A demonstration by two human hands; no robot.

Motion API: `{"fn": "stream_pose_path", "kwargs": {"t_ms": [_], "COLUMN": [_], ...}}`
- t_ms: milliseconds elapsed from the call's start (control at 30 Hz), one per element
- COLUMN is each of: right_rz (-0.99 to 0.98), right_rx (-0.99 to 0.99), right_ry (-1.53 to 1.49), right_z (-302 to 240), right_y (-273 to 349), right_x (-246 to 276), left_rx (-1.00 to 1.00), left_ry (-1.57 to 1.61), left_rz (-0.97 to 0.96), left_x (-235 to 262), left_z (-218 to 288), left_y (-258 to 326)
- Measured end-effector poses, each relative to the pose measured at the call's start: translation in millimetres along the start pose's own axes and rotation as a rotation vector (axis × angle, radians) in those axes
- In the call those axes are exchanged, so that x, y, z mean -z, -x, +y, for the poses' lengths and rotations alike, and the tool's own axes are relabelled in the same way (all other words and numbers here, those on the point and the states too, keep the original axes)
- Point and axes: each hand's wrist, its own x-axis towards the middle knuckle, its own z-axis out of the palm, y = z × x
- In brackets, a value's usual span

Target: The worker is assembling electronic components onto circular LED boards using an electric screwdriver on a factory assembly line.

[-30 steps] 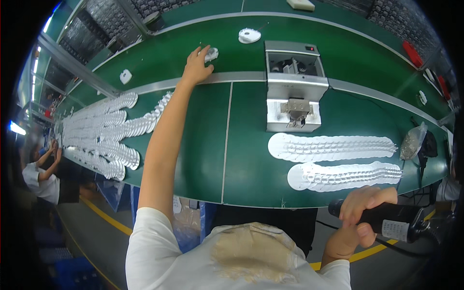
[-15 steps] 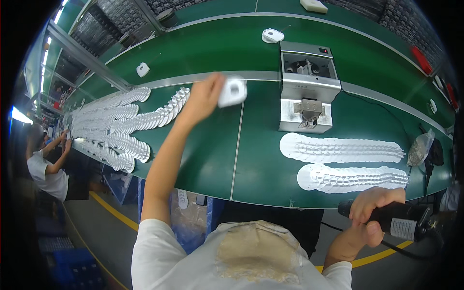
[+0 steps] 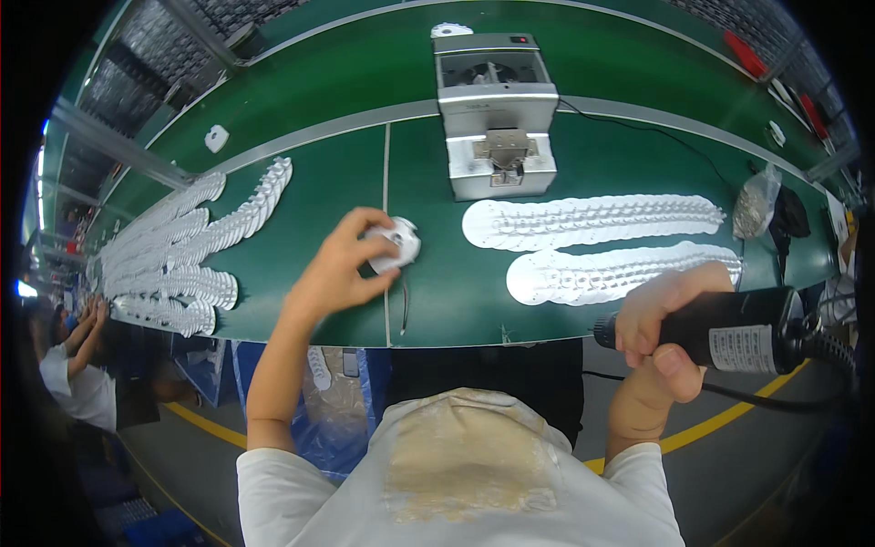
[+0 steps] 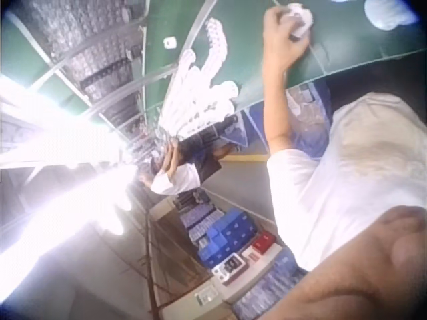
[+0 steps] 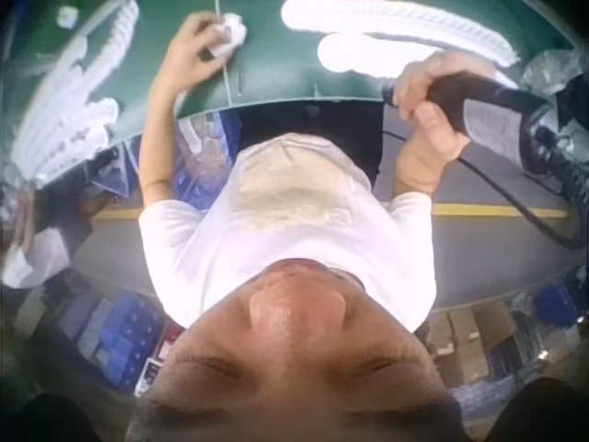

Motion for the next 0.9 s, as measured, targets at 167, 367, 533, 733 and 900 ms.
{"fn": "stream_pose_path", "kwargs": {"t_ms": [167, 367, 533, 733, 900], "right_rz": [-0.022, -0.18, -0.218, -0.39, -0.406], "right_rx": [-0.007, 0.086, 0.122, 0.127, 0.112], "right_ry": [-0.017, 0.072, 0.063, 0.068, 0.062], "right_z": [0.4, 0.5, 1.0, -1.8, -0.3], "right_y": [0.7, -4.2, -8.0, -16.8, -20.1], "right_x": [2.6, 20.1, 28.2, 35.1, 34.6], "left_rx": [-0.354, -0.34, -0.368, -0.345, -0.37], "left_ry": [0.141, 0.147, 0.099, 0.069, 0.079], "left_rz": [-0.024, -0.025, -0.009, -0.048, -0.013], "left_x": [-60.2, -90.8, -97.4, -91.5, -92.6], "left_z": [47.5, 64.4, 63.8, 66.4, 67.4], "left_y": [-28.2, -48.7, -51.5, -53.4, -55.0]}}
